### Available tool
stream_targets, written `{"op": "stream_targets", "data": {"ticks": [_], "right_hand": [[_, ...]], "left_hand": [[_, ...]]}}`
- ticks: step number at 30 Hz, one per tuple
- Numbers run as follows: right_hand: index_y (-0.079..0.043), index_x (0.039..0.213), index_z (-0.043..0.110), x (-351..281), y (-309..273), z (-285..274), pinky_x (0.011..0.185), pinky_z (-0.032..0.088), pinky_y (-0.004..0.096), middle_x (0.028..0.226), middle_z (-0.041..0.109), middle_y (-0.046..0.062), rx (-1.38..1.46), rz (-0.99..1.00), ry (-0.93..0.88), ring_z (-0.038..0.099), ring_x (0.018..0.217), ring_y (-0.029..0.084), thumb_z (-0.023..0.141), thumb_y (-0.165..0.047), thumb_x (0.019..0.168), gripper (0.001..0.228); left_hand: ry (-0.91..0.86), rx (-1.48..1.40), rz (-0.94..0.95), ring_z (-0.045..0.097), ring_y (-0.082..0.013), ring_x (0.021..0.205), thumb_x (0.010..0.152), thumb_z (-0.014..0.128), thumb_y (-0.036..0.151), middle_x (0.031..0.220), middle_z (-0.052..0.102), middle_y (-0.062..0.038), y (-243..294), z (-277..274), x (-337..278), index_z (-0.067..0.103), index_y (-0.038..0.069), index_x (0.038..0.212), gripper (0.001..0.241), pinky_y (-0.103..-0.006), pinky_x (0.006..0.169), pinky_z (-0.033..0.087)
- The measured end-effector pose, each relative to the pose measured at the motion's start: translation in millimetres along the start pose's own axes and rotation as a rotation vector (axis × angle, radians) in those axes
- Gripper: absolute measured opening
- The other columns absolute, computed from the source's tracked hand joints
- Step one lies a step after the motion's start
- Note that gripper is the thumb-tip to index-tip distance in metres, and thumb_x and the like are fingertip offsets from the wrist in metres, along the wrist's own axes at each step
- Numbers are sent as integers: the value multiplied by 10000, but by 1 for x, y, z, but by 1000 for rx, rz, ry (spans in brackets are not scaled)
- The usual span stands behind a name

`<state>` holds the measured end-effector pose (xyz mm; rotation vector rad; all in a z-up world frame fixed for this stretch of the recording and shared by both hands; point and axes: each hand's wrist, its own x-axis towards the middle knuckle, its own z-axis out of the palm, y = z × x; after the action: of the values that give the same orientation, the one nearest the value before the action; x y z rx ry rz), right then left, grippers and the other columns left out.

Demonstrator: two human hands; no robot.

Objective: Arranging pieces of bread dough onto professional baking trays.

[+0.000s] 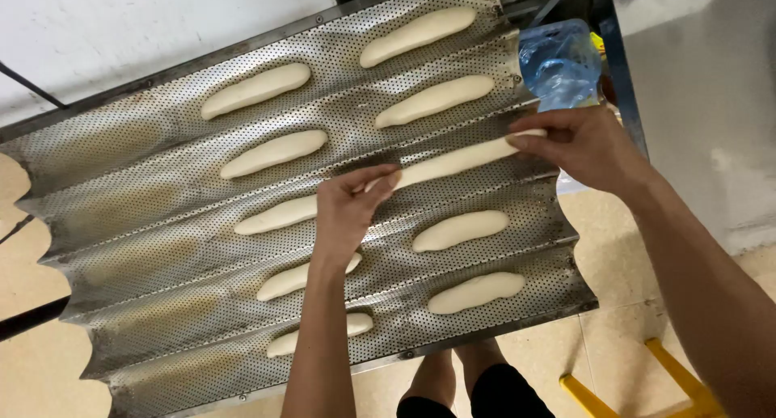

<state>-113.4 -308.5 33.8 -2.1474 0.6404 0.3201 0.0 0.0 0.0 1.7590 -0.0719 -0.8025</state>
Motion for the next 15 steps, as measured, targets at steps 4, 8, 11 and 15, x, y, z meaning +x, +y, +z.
{"op": "stream_targets", "data": {"ticks": [4, 8, 11, 15], "right_hand": [[-195, 1178, 793, -3, 2, 6, 732, 607, 288, 1006, 799, 26, -58, -82, 85, 742, 831, 123, 774, -294, 913, 284], [-165, 1146, 807, -4, 11, 16, 733, 592, 302, 1071, 772, 60, -211, -300, 241, 733, 836, 174, 810, -290, 909, 268], [-147, 1135, 803, -6, 13, 16, 748, 593, 304, 1101, 765, 65, -227, -357, 266, 736, 850, 190, 806, -277, 927, 245], [-130, 1164, 792, -8, 16, 18, 771, 591, 313, 1120, 762, 78, -167, -389, 263, 740, 885, 205, 770, -234, 973, 219]], "left_hand": [[112, 312, -119, 445, -181, 537, 926, 801, 262, 723, 725, -171, 15, 11, -10, 824, 124, 1151, 265, -309, 478, 287], [379, 491, 394, 701, -196, 783, 890, 804, 185, 1031, 734, -93, -15, 34, -11, 797, 103, 1026, 159, -291, 556, 582], [446, 609, 615, 704, -258, 925, 907, 814, 152, 1044, 725, -113, -18, 43, -13, 786, 81, 1001, 121, -339, 679, 606], [424, 611, 596, 683, -301, 950, 907, 795, 108, 1056, 723, -130, -16, 46, -18, 784, 58, 1028, 132, -401, 774, 593]]}}
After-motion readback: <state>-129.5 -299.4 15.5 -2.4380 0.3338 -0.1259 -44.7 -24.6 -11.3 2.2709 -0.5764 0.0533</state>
